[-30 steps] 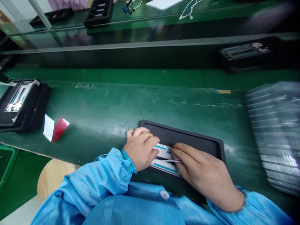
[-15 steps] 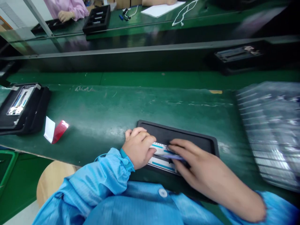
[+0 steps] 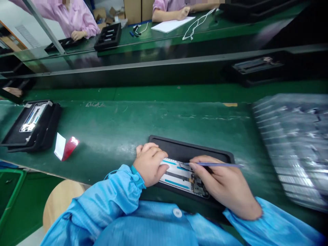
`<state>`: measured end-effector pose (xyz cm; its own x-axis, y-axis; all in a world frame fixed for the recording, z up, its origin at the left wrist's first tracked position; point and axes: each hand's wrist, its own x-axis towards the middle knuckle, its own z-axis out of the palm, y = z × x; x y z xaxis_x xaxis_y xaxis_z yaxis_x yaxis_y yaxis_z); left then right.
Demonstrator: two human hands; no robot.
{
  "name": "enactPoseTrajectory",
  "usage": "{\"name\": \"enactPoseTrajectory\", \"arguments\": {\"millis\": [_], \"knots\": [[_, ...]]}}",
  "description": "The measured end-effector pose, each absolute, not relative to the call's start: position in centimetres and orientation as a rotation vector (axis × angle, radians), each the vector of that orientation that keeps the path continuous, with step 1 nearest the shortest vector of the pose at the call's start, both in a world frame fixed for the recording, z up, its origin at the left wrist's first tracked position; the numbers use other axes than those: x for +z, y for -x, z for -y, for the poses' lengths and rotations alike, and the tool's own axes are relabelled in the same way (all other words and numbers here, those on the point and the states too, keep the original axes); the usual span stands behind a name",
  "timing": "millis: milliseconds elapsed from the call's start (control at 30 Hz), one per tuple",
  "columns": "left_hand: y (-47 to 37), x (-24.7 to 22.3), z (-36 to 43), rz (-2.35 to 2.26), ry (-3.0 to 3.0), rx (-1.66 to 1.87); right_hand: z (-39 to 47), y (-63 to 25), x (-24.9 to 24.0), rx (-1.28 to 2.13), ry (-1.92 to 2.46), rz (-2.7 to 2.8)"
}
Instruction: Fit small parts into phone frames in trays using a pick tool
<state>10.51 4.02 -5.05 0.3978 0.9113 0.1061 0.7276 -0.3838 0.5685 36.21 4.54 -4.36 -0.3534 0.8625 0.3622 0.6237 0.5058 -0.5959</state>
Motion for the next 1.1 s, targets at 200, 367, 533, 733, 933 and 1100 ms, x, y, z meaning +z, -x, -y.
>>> {"name": "enactPoseTrajectory", "arguments": {"millis": [200,367,533,733,933,1100], "knots": [[-10.49,-5.16,-4.01,-1.393,-2.213,0.619,-4.46,-35.72,-3.96,0.444,1.152,2.141],[-10.49,-5.20,-4.03,-1.387,-2.218,0.654,-4.38,-35.54,-4.10,0.394,1.167,2.117],[-10.46,-5.34,-4.07,-1.384,-2.225,0.654,-4.28,-35.66,-4.03,0.398,1.107,2.117],[-10.39,-5.69,-4.03,-1.382,-2.223,0.656,-3.98,-35.26,-4.34,0.320,1.002,2.135],[-10.43,-5.87,-4.11,-1.362,-2.227,0.696,-3.89,-35.30,-4.25,0.310,0.953,2.142],[-10.53,-5.82,-4.11,-1.378,-2.228,0.681,-4.04,-35.42,-4.19,0.327,0.971,2.141]]}}
